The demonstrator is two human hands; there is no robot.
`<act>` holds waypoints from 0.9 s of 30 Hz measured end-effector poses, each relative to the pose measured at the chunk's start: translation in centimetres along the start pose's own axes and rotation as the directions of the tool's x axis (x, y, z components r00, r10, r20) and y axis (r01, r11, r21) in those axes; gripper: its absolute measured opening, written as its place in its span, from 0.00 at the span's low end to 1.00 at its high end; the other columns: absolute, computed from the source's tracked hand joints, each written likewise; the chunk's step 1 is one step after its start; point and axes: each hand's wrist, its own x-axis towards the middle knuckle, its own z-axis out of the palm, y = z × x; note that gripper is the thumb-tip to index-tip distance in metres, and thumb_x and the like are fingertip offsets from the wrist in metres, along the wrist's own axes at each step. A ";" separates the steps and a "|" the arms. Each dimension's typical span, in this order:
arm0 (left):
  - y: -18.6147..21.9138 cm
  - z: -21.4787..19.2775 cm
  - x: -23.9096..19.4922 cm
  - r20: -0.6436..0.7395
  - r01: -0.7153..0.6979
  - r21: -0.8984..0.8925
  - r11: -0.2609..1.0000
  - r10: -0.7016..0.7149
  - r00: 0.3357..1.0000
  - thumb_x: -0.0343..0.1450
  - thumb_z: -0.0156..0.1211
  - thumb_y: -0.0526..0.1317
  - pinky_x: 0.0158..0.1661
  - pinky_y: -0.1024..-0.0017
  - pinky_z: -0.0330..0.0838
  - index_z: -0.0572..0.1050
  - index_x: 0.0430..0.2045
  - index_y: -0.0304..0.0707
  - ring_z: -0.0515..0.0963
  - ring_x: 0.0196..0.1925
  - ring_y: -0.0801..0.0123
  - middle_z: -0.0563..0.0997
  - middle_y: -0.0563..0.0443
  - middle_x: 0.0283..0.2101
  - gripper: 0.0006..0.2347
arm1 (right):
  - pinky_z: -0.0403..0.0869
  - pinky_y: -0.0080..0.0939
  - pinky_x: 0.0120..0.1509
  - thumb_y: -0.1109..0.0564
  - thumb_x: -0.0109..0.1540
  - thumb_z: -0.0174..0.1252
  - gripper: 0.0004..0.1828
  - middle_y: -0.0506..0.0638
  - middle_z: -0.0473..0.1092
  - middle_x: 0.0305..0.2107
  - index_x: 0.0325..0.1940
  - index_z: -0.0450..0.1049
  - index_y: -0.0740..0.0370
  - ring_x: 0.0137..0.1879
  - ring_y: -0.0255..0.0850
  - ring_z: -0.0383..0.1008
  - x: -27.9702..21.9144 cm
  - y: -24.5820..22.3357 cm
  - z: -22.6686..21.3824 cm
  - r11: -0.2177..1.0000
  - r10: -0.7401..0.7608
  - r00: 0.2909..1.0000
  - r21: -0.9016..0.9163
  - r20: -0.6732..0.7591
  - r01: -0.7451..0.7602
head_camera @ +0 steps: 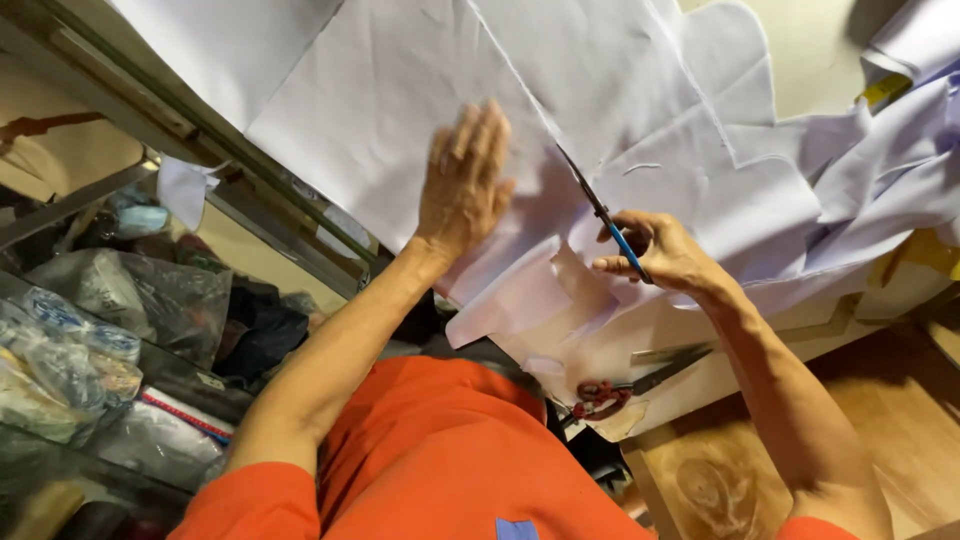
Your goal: Cutting garment pieces from a sheet of white fabric using scissors
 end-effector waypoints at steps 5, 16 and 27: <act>0.5 -6.1 4.2 0.624 0.144 0.312 0.939 -0.317 0.714 0.87 0.29 0.67 0.78 0.50 0.33 0.37 0.77 0.37 0.37 0.82 0.49 0.36 0.39 0.79 0.34 | 0.64 0.35 0.25 0.53 0.54 0.74 0.19 0.48 0.67 0.18 0.43 0.75 0.62 0.21 0.35 0.62 -0.1 -2.9 0.8 0.995 0.101 0.995 0.023 0.009 -0.102; -0.3 -5.2 3.8 0.591 0.163 0.312 0.936 -0.325 0.738 0.80 0.20 0.67 0.77 0.50 0.34 0.40 0.77 0.38 0.39 0.82 0.50 0.39 0.40 0.79 0.36 | 0.66 0.34 0.21 0.52 0.51 0.75 0.19 0.50 0.70 0.15 0.37 0.75 0.64 0.17 0.35 0.64 0.3 -2.8 1.1 0.995 0.098 0.993 0.038 -0.060 -0.096; -0.5 -5.0 3.7 0.559 0.206 0.220 0.953 -0.296 0.774 0.84 0.34 0.65 0.77 0.48 0.37 0.41 0.76 0.35 0.41 0.82 0.49 0.41 0.39 0.79 0.35 | 0.65 0.32 0.21 0.49 0.53 0.74 0.19 0.47 0.67 0.12 0.35 0.74 0.61 0.16 0.33 0.65 1.9 -4.0 1.7 0.999 0.007 0.997 -0.047 -0.077 -0.011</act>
